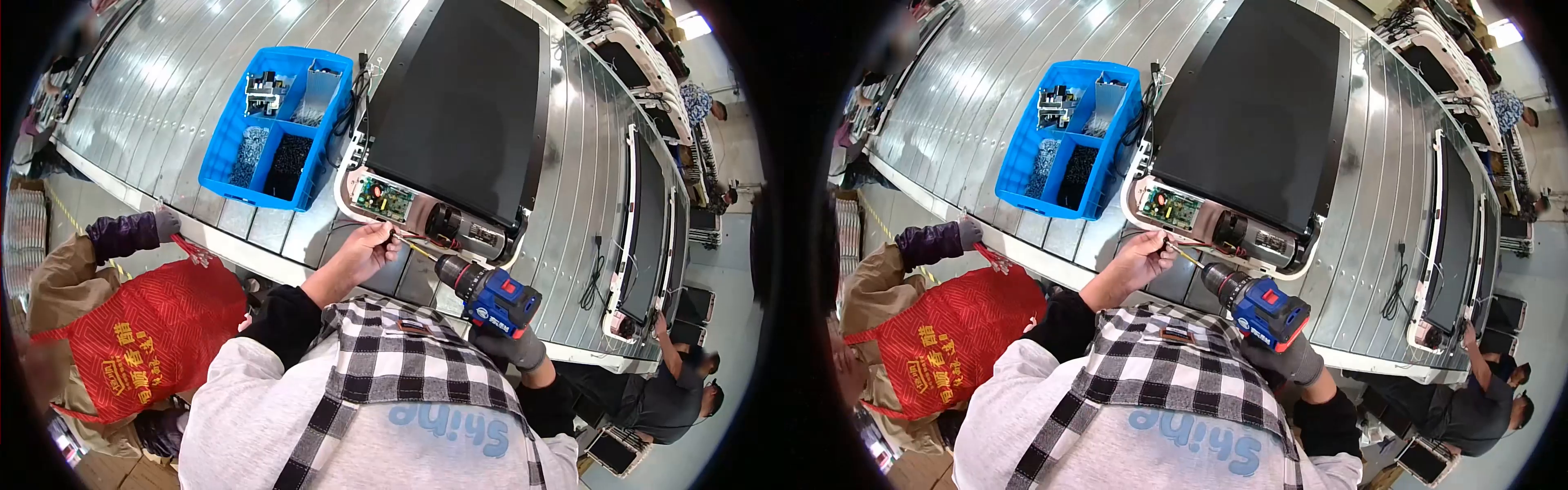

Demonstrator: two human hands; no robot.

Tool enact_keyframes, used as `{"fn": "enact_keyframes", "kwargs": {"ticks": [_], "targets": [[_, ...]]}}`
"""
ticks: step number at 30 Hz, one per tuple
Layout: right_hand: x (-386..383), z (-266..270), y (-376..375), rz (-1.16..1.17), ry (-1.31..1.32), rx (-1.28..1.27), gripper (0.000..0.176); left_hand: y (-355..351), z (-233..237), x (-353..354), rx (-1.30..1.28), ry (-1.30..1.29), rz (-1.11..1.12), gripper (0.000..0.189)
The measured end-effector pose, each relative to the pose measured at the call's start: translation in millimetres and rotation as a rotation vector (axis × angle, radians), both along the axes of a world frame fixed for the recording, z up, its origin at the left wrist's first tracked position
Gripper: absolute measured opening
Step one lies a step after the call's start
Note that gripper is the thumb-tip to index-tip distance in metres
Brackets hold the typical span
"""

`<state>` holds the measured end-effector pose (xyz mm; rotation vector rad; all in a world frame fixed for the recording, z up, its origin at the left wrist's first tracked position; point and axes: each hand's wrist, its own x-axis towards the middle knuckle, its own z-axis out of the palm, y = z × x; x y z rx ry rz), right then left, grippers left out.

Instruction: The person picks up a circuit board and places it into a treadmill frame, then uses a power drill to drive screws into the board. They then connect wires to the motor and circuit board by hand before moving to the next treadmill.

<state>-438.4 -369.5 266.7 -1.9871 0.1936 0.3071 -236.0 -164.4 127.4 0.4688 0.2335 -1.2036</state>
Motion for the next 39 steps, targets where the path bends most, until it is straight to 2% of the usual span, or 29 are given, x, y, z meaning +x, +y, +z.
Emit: {"fn": "enact_keyframes", "kwargs": {"ticks": [2, 3, 5, 7, 9, 13, 15, 16, 18, 19, 21, 22, 24, 30, 34, 35, 37, 39], "targets": [[-1, -1, -2, -0.034, 0.066, 0.079, 0.055, -3, -10, -1, 0.037, -0.027, -0.009, 0.021], [-2, -3, -3, -0.07, 0.076, 0.109, 0.049, -5, -10, -2, 0.052, -0.043, -0.004, 0.021], [1, -4, -6, -0.064, 0.15, 0.086, 0.048, -8, -8, 1, 0.079, -0.079, 0.002, 0.021], [7, -2, -7, 0.051, 0.059, -0.114, 0.046, -8, -3, 6, 0.212, -0.17, -0.069, 0.023], [23, 3, -4, 0.279, -0.197, -0.484, 0.043, -8, -10, 9, 0.262, -0.218, -0.109, 0.024], [31, -3, -9, 0.545, -0.374, -0.678, 0.041, -10, -30, 7, 0.143, -0.158, -0.09, 0.026], [42, -2, -8, 0.47, -0.273, -0.626, 0.046, -13, -37, 4, 0.105, -0.049, -0.045, 0.024], [47, -15, -12, 0.43, -0.27, -0.562, 0.047, -14, -39, 3, 0.175, -0.006, -0.031, 0.024], [63, -28, -20, 0.306, -0.081, -0.476, 0.048, -15, -42, 0, 0.32, 0.077, -0.004, 0.024], [64, -32, -19, 0.099, -0.067, -0.392, 0.04, -15, -41, 1, 0.353, 0.061, -0.014, 0.024], [64, -59, -27, -0.322, 0.435, 0.172, 0.028, -10, -41, 1, 0.417, 0.021, -0.034, 0.025], [69, -66, -29, -0.374, 0.46, 0.216, 0.019, -6, -42, 1, 0.454, 0.007, -0.044, 0.025], [84, -68, -32, -0.326, 0.538, 0.142, 0.018, 0, -49, 0, 0.462, 0.02, 0.003, 0.024], [106, -80, -37, -0.257, 0.537, 0.09, 0.018, 9, -69, 3, 0.433, -0.017, 0.09, 0.023], [125, -74, -39, -0.177, 0.676, 0.023, 0.022, 15, -71, 8, 0.434, 0.023, 0.149, 0.024], [118, -98, -49, -0.051, 0.545, -0.053, 0.025, 16, -72, 10, 0.435, 0.038, 0.18, 0.024], [130, -93, -50, -0.008, 0.508, -0.077, 0.028, 23, -68, 14, 0.425, -0.001, 0.208, 0.025], [138, -93, -50, 0.018, 0.597, -0.095, 0.027, 30, -59, 17, 0.441, -0.06, 0.263, 0.024]]}}
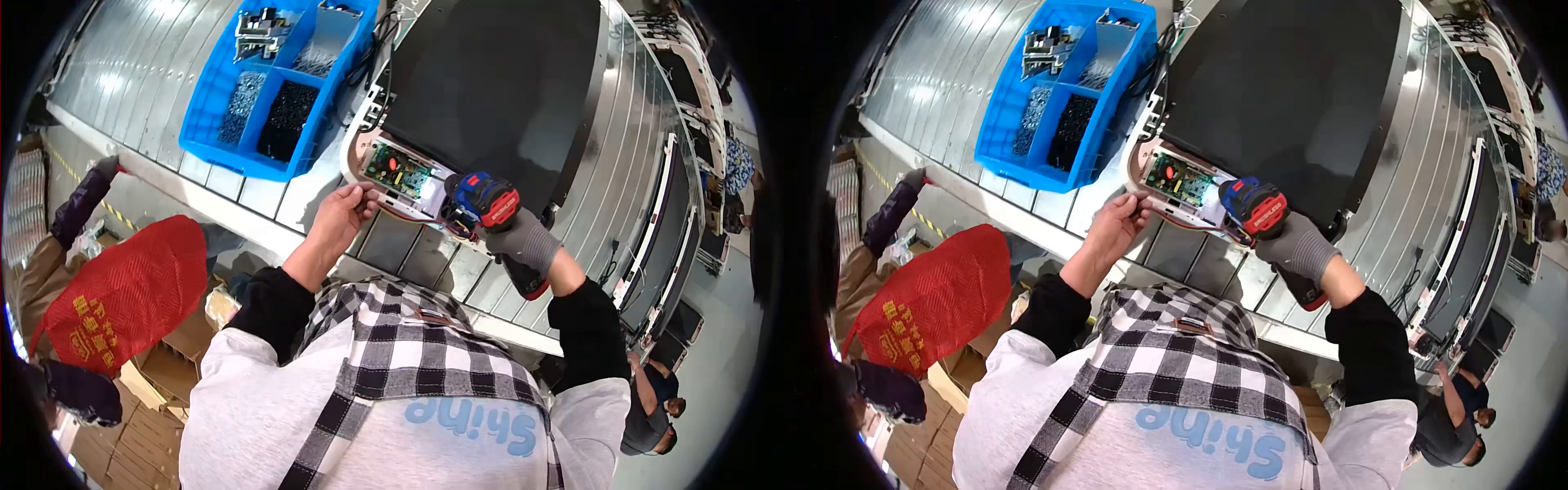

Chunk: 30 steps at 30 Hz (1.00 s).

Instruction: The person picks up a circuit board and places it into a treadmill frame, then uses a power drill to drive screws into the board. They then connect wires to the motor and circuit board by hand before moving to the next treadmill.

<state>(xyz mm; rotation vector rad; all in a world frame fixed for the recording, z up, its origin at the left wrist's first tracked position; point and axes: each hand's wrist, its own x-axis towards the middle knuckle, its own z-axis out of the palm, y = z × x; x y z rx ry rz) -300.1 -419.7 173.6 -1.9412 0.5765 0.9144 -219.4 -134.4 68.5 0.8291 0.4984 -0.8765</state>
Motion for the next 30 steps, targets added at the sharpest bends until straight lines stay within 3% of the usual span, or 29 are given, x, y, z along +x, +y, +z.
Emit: {"fn": "enact_keyframes", "kwargs": {"ticks": [1, 4, 6, 7, 10, 12, 13, 15, 17, 18, 21, 26, 29, 30], "targets": [[9, 14, 5, -0.018, 0.081, 0.028, 0.026, 3, -1, -1, 0.004, -0.042, 0.036, 0.023], [6, 18, 11, 0.084, -0.014, -0.081, 0.019, 21, -4, -8, -0.006, -0.213, 0.117, 0.019], [-10, -19, 12, -0.143, -0.086, 0.088, 0.013, 39, -21, -7, -0.094, -0.265, 0.169, 0.017], [-17, -3, 19, -0.183, -0.123, 0.139, 0.011, 43, -6, -13, -0.05, -0.229, 0.205, 0.016], [-59, 14, 39, -0.299, -0.275, 0.223, 0.022, 67, 1, -29, -0.041, -0.141, 0.257, 0.014], [-90, 20, 35, -0.133, -0.116, 0.13, 0.03, 76, -4, -38, -0.026, -0.079, 0.26, 0.012], [-87, -1, 40, -0.201, -0.158, 0.228, 0.039, 70, -36, -22, -0.061, -0.071, 0.226, 0.012], [-101, 10, 59, -0.239, -0.156, 0.368, 0.056, 66, -45, -29, -0.14, -0.081, 0.186, 0.011], [-103, 8, 64, -0.162, -0.136, 0.483, 0.032, 54, -53, -36, -0.288, -0.05, 0.15, 0.011], [-104, 6, 65, -0.144, -0.108, 0.469, 0.029, 48, -50, -42, -0.341, -0.026, 0.16, 0.011], [-94, -9, 65, -0.037, -0.086, 0.498, 0.028, 39, -52, -54, -0.526, 0.08, 0.237, 0.012], [-112, -18, 53, -0.17, -0.021, 0.606, 0.03, 32, -62, -72, -0.352, 0.2, 0.301, 0.011], [-118, -19, 55, -0.153, -0.035, 0.569, 0.034, 27, -63, -76, -0.468, 0.183, 0.208, 0.011], [-123, -23, 51, -0.168, -0.057, 0.599, 0.036, 22, -60, -74, -0.4, 0.168, 0.196, 0.01]]}}
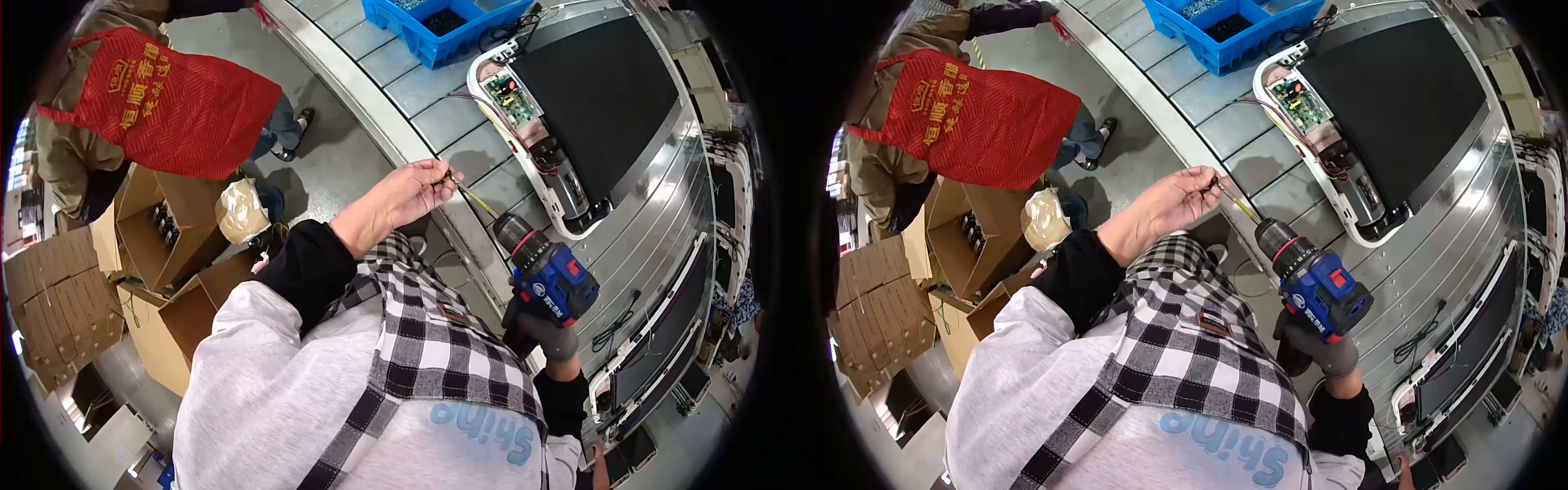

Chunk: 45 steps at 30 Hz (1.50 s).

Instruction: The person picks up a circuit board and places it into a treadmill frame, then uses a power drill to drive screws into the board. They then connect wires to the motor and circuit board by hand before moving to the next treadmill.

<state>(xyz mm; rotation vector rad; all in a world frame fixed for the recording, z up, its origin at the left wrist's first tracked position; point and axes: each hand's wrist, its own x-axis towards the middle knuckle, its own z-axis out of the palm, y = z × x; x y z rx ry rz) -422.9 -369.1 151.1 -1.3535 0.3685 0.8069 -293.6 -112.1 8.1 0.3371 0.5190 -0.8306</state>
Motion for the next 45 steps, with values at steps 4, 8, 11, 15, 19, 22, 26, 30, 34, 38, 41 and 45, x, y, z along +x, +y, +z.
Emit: {"fn": "enact_keyframes", "kwargs": {"ticks": [4, 8, 11, 15, 19, 22, 26, 30, 34, 38, 41, 45], "targets": [[-3, 3, 9, -0.017, -0.086, 0.029, 0.042, 4, 9, 7, -0.022, -0.015, -0.016, 0.012], [7, 8, 11, -0.021, -0.007, 0.042, 0.042, 14, 18, 14, -0.03, -0.045, -0.02, 0.015], [20, 5, 18, 0.015, -0.048, 0.037, 0.04, 29, 27, 25, -0.044, -0.03, 0.034, 0.012], [35, 9, 33, 0.024, -0.097, 0.041, 0.03, 42, 31, 37, -0.035, -0.051, 0.053, 0.011], [44, 25, 34, 0.024, -0.144, -0.02, 0.029, 38, 45, 48, -0.113, 0.002, 0.066, 0.012], [62, 23, 33, 0.134, -0.2, -0.107, 0.037, 36, 46, 61, -0.107, -0.009, 0.092, 0.014], [68, 21, 43, 0.203, -0.202, -0.238, 0.042, 45, 33, 66, -0.093, 0.002, 0.061, 0.015], [75, 29, 55, 0.259, -0.32, -0.369, 0.042, 47, 30, 93, -0.009, 0.028, 0.011, 0.012], [63, 48, 47, 0.38, -0.563, -0.56, 0.042, 26, 36, 72, -0.056, 0.011, -0.068, 0.011], [70, 47, 42, 0.512, -0.9, -0.795, 0.042, 6, 41, 58, -0.053, 0.069, -0.116, 0.011], [64, 49, 31, 0.558, -1.055, -0.945, 0.042, -14, 15, 35, -0.07, 0.136, -0.21, 0.017], [52, 43, 13, 0.034, -0.238, -0.491, 0.04, -36, -2, 52, 0.14, 0.138, -0.271, 0.026]]}}
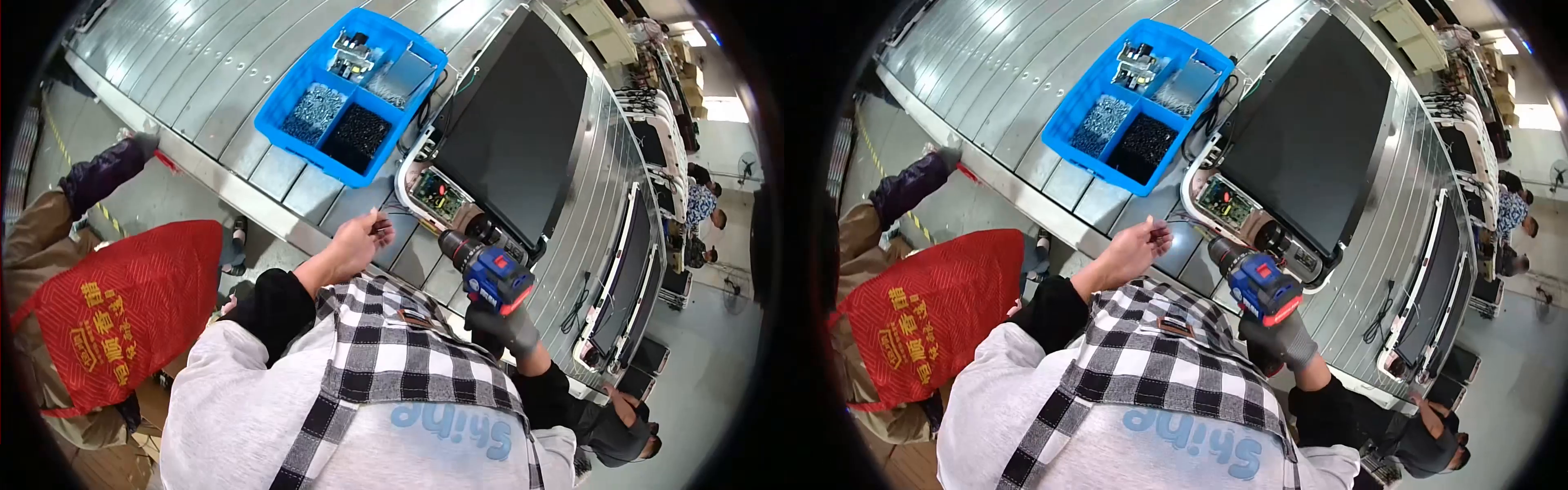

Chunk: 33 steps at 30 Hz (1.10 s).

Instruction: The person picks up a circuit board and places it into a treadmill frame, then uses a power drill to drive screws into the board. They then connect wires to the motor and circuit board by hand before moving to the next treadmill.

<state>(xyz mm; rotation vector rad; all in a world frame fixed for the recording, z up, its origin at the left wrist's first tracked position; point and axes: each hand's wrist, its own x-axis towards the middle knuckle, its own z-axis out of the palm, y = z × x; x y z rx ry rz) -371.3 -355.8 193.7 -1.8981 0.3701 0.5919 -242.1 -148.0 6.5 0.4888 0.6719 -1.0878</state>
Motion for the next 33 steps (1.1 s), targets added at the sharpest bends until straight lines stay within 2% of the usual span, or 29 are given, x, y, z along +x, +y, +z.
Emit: {"fn": "enact_keyframes", "kwargs": {"ticks": [1, 3, 6, 8, 10, 12, 17, 20, 21, 24, 26, 28, 30, 32, 33], "targets": [[-4, 0, -3, -0.337, 0.203, 0.154, 0.04, 2, -3, -10, 0.065, 0.018, 0.019, 0.022], [15, -8, -11, -0.333, 0.198, 0.097, 0.029, 6, -6, 4, 0.125, -0.16, -0.097, 0.02], [35, -21, -17, -0.411, 0.279, 0.119, 0.022, 6, 5, 33, 0.208, -0.436, 0.042, 0.017], [35, -24, -24, -0.352, 0.421, 0.119, 0.026, 3, 28, 46, 0.399, -0.583, 0.092, 0.015], [43, -34, -20, -0.325, 0.459, 0.089, 0.024, 6, 30, 78, 0.477, -0.854, 0.119, 0.014], [54, -37, -20, -0.312, 0.488, 0.053, 0.022, 5, 15, 101, 0.522, -0.992, 0.126, 0.013], [64, -36, -20, -0.267, 0.595, -0.013, 0.019, 13, -8, 109, 0.804, -1.413, -0.184, 0.013], [66, -37, -23, -0.254, 0.638, -0.037, 0.018, 10, -16, 111, 0.878, -1.54, -0.266, 0.017], [64, -40, -26, -0.247, 0.621, -0.039, 0.019, 11, -14, 113, 0.891, -1.607, -0.367, 0.02], [66, -33, -30, -0.194, 0.688, -0.045, 0.018, 3, -1, 106, 1.096, -1.9, -0.346, 0.022], [69, -38, -36, -0.151, 0.717, -0.046, 0.018, 0, 2, 108, 1.108, -1.896, -0.317, 0.025], [88, -31, -37, 0.029, 0.703, -0.16, 0.021, 1, 6, 114, 1.151, -1.908, -0.263, 0.028], [84, -33, -39, -0.078, 0.755, -0.059, 0.022, 4, 10, 107, 1.223, -1.862, -0.235, 0.032], [87, -41, -44, 0.183, 0.71, -0.204, 0.021, 9, 9, 111, 1.262, -1.819, -0.143, 0.04], [85, -40, -40, 0.052, 0.73, -0.142, 0.02, 11, 9, 114, 1.288, -1.798, -0.059, 0.043]]}}
